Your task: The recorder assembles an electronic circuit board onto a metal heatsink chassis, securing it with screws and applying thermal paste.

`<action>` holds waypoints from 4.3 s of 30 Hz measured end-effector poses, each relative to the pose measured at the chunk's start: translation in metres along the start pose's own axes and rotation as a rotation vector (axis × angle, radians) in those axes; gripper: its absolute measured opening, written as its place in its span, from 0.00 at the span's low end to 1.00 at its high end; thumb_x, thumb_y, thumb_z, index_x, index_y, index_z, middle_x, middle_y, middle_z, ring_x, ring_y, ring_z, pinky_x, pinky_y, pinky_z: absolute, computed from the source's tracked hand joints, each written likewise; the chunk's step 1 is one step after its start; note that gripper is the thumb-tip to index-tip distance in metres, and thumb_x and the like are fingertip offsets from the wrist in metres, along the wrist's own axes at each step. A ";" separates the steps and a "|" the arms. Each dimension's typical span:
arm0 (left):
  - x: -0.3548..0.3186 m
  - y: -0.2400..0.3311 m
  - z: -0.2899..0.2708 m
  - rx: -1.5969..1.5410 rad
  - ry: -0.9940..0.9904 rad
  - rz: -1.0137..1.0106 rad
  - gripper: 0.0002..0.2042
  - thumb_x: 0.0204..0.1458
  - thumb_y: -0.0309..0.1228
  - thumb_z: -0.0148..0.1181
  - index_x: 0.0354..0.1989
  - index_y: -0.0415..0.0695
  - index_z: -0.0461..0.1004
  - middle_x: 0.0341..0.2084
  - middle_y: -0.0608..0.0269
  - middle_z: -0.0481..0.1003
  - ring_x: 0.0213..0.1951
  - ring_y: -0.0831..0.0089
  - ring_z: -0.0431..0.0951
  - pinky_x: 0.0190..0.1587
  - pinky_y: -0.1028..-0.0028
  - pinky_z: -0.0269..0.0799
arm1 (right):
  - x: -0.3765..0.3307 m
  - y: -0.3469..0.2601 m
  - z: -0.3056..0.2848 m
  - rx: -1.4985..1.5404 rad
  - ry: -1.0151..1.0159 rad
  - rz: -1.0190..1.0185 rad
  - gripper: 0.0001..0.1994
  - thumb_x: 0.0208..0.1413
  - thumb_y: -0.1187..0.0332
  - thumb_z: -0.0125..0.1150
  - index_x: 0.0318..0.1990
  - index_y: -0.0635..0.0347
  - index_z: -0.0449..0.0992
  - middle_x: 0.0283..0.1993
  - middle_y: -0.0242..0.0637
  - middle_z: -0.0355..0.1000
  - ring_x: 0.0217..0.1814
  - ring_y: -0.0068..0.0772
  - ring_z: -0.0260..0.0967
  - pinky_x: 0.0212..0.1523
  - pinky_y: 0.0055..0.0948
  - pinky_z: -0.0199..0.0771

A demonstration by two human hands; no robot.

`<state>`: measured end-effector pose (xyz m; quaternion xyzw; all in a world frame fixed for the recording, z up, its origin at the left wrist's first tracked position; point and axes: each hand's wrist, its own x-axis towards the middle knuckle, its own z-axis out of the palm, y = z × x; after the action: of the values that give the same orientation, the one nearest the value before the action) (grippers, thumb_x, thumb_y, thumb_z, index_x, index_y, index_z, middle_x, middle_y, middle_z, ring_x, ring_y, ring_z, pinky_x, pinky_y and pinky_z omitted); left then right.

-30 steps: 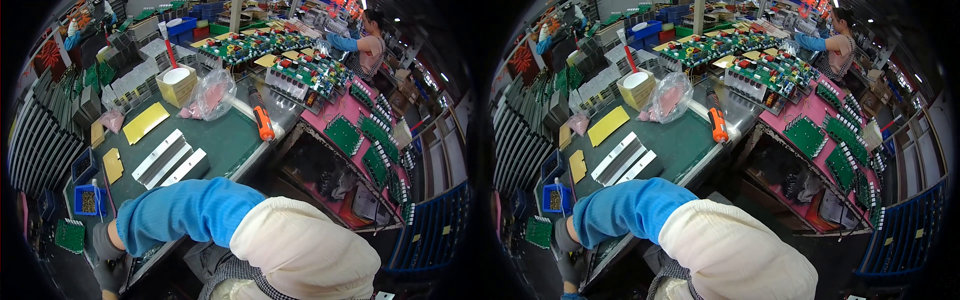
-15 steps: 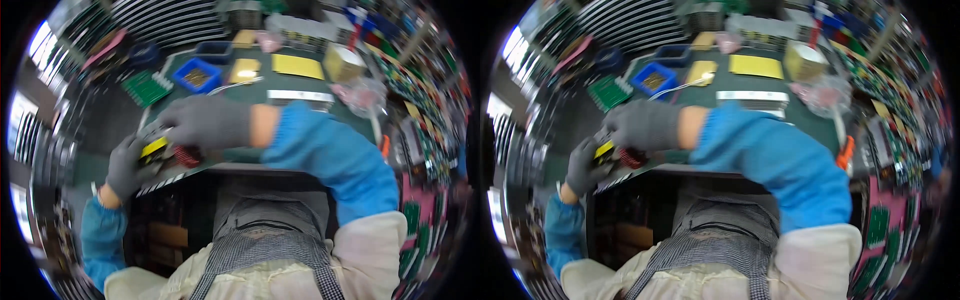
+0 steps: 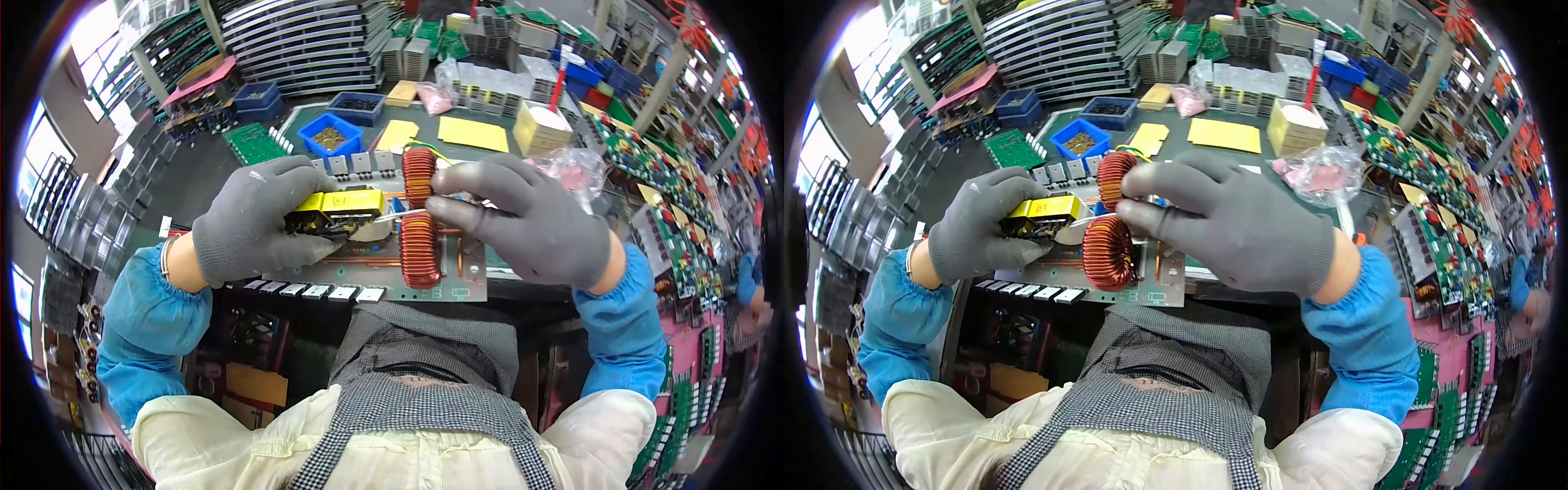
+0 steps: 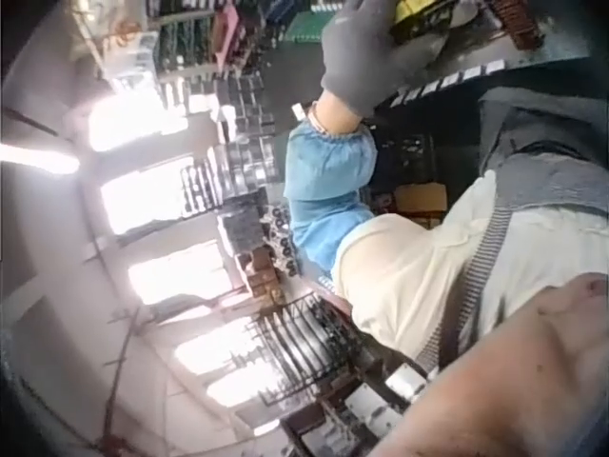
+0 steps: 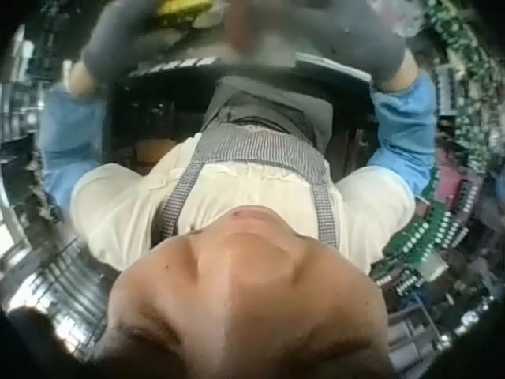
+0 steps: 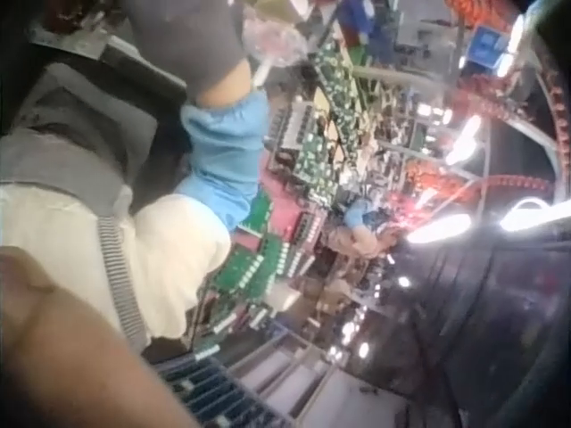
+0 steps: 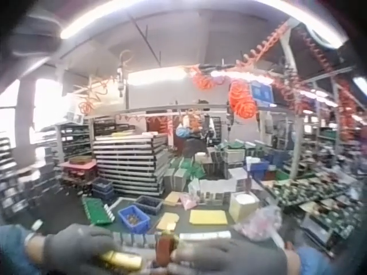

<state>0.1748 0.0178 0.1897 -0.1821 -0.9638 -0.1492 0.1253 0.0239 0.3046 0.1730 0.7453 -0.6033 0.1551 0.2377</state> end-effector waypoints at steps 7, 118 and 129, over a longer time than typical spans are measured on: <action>0.052 0.035 0.012 -0.098 -0.056 0.211 0.22 0.41 0.39 0.71 0.43 0.39 0.75 0.36 0.49 0.75 0.36 0.51 0.78 0.38 0.62 0.74 | -0.071 -0.030 -0.008 -0.432 0.276 0.119 0.22 0.38 0.67 0.64 0.47 0.55 0.77 0.47 0.32 0.73 0.45 0.33 0.69 0.44 0.34 0.69; 0.112 -0.044 0.230 -0.009 0.102 -0.091 0.23 0.57 0.29 0.59 0.61 0.66 0.69 0.40 0.56 0.76 0.41 0.60 0.79 0.38 0.67 0.80 | -0.180 0.111 0.099 1.032 0.577 1.515 0.27 0.57 0.73 0.56 0.65 0.68 0.63 0.57 0.42 0.71 0.54 0.27 0.72 0.54 0.24 0.72; 0.111 -0.043 0.231 0.003 0.067 -0.083 0.29 0.51 0.24 0.61 0.63 0.62 0.67 0.41 0.55 0.76 0.40 0.59 0.79 0.38 0.67 0.79 | -0.183 0.107 0.099 1.054 0.611 1.520 0.25 0.59 0.72 0.57 0.64 0.69 0.63 0.54 0.40 0.73 0.53 0.25 0.71 0.56 0.24 0.69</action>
<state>0.0149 0.0915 -0.0011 -0.1368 -0.9659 -0.1590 0.1517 -0.1266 0.3849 0.0134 0.0957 -0.6890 0.7039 -0.1436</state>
